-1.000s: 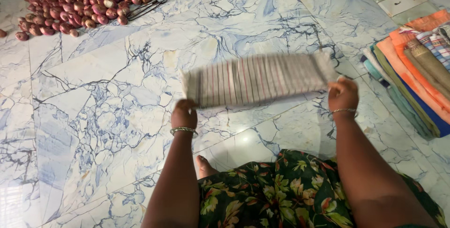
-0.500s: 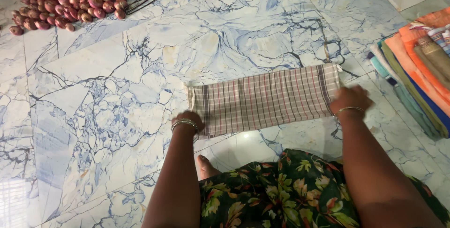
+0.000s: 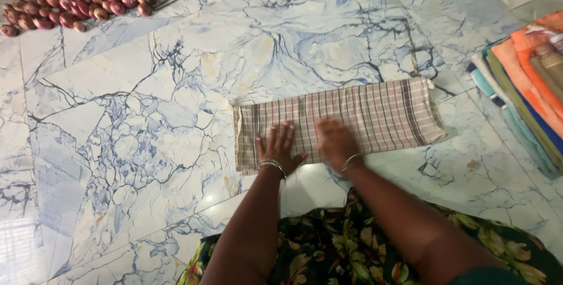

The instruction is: The person folds two towels on a marble-patterned floor. They first fold a green and white checkered towel, then a beige and red checkered towel, smoothing each one before stacking them.

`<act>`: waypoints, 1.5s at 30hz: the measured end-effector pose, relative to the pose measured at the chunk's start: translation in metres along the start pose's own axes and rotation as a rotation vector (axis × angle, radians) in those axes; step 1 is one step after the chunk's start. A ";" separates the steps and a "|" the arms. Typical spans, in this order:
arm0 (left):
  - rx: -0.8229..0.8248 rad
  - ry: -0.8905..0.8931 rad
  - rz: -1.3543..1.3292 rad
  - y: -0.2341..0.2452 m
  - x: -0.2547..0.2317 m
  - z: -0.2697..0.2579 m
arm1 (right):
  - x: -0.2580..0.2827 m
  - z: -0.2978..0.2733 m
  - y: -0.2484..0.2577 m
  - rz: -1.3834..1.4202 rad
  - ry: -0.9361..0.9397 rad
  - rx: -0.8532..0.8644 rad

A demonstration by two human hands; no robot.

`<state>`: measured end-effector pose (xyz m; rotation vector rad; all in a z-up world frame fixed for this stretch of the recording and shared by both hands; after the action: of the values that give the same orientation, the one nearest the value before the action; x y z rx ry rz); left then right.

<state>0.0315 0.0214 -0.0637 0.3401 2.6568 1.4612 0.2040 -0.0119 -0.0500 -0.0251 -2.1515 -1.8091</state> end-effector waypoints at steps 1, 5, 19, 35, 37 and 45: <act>0.037 0.053 -0.019 0.005 0.008 -0.005 | -0.017 -0.002 0.013 -0.075 0.014 -0.172; 0.045 0.265 -0.185 0.025 0.040 -0.006 | -0.118 -0.036 0.022 -0.237 -0.167 -0.272; -0.308 0.387 -0.255 0.024 0.107 0.039 | -0.209 -0.068 -0.014 -0.032 -0.530 -0.349; -0.111 0.577 -0.248 0.040 0.114 0.041 | -0.203 -0.071 -0.006 -0.045 -0.489 -0.413; -0.217 0.615 -0.072 0.046 0.109 0.039 | -0.201 -0.072 -0.006 -0.051 -0.481 -0.437; -0.277 0.149 -0.081 0.007 0.034 0.040 | -0.205 -0.071 -0.008 -0.069 -0.467 -0.470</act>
<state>0.0068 0.0666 -0.0782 0.1025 2.4911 1.8620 0.4131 -0.0418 -0.1010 -0.5359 -1.9517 -2.5095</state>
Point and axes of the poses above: each hand's wrist, its own z-axis towards the middle knuckle, its own y-axis out of the back of the hand, x = y × z, the point moved 6 cm from there along z, towards the middle knuckle, and after that the axes turned 10 degrees about y, right-handed, at the moved point
